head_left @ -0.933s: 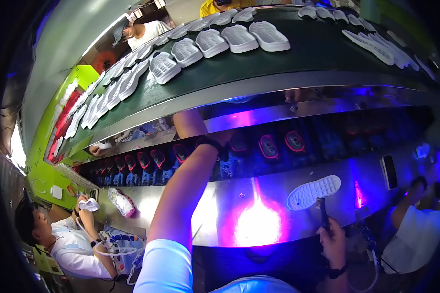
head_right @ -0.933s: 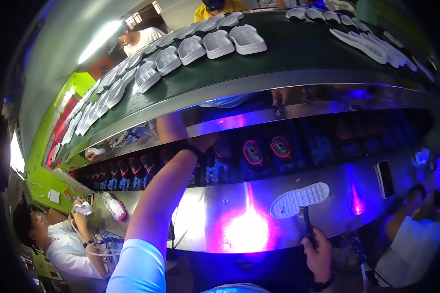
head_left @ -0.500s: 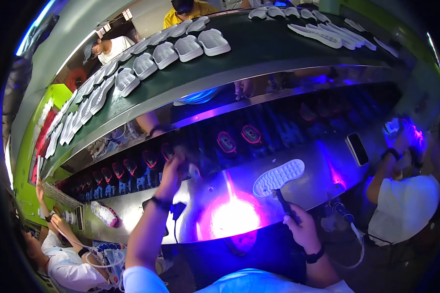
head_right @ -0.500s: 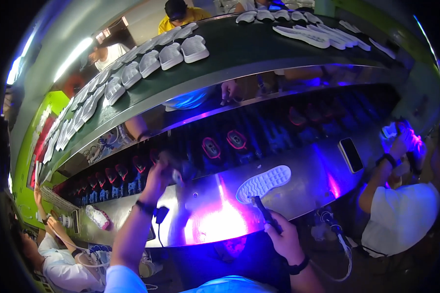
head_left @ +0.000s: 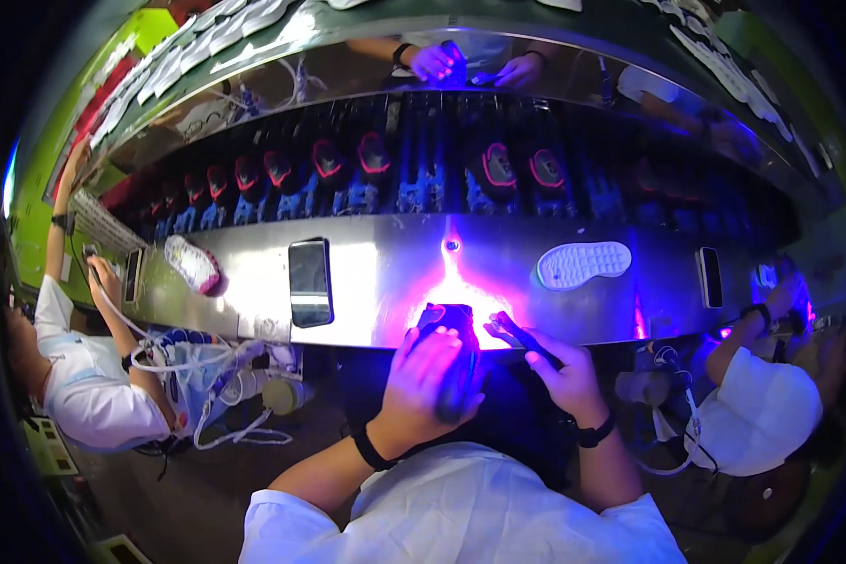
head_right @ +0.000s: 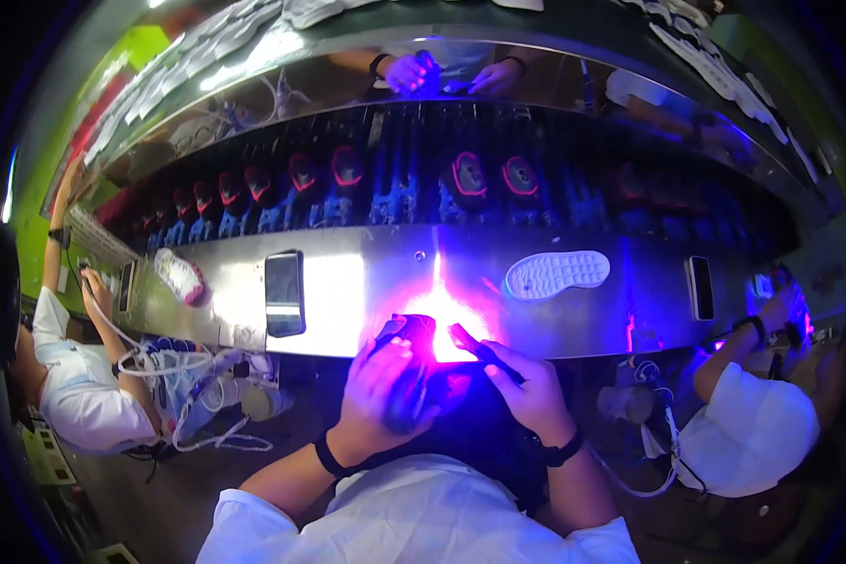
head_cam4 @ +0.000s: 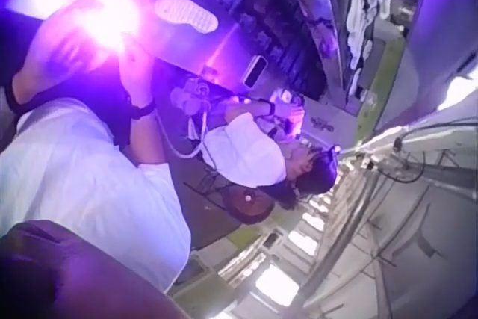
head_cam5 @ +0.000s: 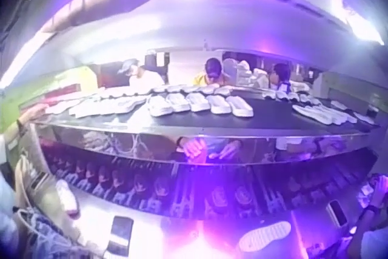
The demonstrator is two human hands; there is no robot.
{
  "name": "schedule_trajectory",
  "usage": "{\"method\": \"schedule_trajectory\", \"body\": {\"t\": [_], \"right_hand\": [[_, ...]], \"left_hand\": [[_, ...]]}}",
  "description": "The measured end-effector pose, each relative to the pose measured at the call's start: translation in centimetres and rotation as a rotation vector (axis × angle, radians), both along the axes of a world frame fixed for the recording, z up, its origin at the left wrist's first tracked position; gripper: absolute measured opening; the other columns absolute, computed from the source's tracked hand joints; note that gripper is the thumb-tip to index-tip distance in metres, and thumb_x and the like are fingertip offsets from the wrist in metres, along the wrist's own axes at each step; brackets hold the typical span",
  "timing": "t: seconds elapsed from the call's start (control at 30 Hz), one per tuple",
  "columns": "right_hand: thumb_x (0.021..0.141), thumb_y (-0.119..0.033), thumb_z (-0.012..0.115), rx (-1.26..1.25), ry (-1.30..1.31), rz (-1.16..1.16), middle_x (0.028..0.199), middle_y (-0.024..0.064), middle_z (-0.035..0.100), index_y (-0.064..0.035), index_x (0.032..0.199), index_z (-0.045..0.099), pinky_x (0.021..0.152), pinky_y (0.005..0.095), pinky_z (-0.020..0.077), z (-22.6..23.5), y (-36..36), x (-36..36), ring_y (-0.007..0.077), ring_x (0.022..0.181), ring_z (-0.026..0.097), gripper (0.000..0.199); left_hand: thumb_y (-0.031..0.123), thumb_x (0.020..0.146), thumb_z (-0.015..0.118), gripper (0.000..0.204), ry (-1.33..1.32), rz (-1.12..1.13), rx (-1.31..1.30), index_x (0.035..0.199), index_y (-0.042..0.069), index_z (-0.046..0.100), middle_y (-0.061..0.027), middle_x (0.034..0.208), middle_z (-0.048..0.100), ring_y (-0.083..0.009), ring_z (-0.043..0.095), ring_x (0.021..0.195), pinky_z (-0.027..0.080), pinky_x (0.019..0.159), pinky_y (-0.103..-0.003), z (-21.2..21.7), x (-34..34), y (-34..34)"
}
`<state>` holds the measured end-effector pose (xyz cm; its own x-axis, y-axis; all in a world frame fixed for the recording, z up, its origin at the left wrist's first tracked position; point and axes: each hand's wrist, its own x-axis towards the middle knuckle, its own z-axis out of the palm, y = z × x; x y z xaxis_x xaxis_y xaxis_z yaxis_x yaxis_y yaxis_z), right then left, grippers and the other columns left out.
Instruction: Applying glue to shoe uppers at an assembly line station.
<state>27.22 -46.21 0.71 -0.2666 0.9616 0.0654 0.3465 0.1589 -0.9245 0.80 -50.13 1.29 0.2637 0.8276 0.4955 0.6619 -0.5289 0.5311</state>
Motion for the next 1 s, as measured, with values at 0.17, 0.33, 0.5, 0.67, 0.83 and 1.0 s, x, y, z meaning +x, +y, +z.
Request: {"method": "schedule_trajectory", "body": {"t": [0.17,0.33,0.5,0.67,0.83,1.0], "right_hand": [[0.097,-0.012,0.071,-0.059,-0.080,0.039,0.118,0.0170,0.075,-0.0006,0.132,0.067,0.095,0.0357,0.0525,-1.4,-0.3,-2.1,0.0225,0.106,0.072,0.037],[0.098,-0.014,0.070,-0.100,-0.119,-0.001,0.118,0.0165,0.075,-0.0008,0.133,0.066,0.095,0.0362,0.0528,-2.1,-0.4,-2.9,0.0225,0.105,0.072,0.038],[0.098,-0.014,0.070,-0.310,-0.014,0.066,0.117,0.0146,0.076,-0.0016,0.134,0.066,0.093,0.0331,0.0532,-2.4,-2.4,-2.8,0.0194,0.103,0.072,0.038],[0.097,-0.012,0.072,-0.283,-0.044,0.167,0.118,0.0134,0.076,-0.0011,0.136,0.065,0.091,0.0309,0.0537,-2.0,-4.4,-0.6,0.0124,0.101,0.068,0.042],[0.098,-0.012,0.070,-0.378,-0.045,0.117,0.116,0.0138,0.076,-0.0016,0.136,0.065,0.091,0.0315,0.0536,-1.7,-0.2,-2.3,0.0130,0.100,0.068,0.039],[0.097,-0.009,0.071,-0.306,-0.009,0.055,0.113,0.0108,0.077,-0.0012,0.135,0.065,0.089,0.0307,0.0536,-2.8,-1.1,-2.1,0.0110,0.097,0.067,0.040]], "left_hand": [[0.033,0.078,0.084,0.074,0.119,-0.025,0.021,0.135,-0.003,0.053,-0.0233,0.139,0.058,-0.0386,0.055,0.135,0.032,0.120,-0.062,-3.2,-1.1,-3.2],[0.020,0.087,0.068,0.061,0.081,-0.081,-0.022,0.140,-0.004,0.054,-0.0230,0.146,0.055,-0.0379,0.050,0.141,0.028,0.121,-0.062,-3.9,-1.9,-3.8],[0.016,0.089,0.065,0.056,0.093,-0.119,-0.032,0.140,-0.004,0.054,-0.0227,0.148,0.054,-0.0374,0.049,0.143,0.029,0.121,-0.063,-4.1,-2.9,-3.5],[0.013,0.089,0.063,0.053,0.156,-0.161,-0.009,0.139,-0.003,0.054,-0.0217,0.149,0.054,-0.0360,0.050,0.143,0.031,0.120,-0.062,-4.4,-3.6,-2.5],[0.014,0.090,0.063,0.050,0.248,-0.160,0.001,0.137,-0.003,0.057,-0.0213,0.146,0.057,-0.0357,0.052,0.141,0.032,0.120,-0.061,-4.1,-3.9,-1.8],[0.015,0.090,0.064,0.049,0.234,-0.170,-0.017,0.135,-0.003,0.058,-0.0212,0.143,0.059,-0.0360,0.053,0.140,0.032,0.120,-0.060,-3.2,-3.4,-2.0]]}}
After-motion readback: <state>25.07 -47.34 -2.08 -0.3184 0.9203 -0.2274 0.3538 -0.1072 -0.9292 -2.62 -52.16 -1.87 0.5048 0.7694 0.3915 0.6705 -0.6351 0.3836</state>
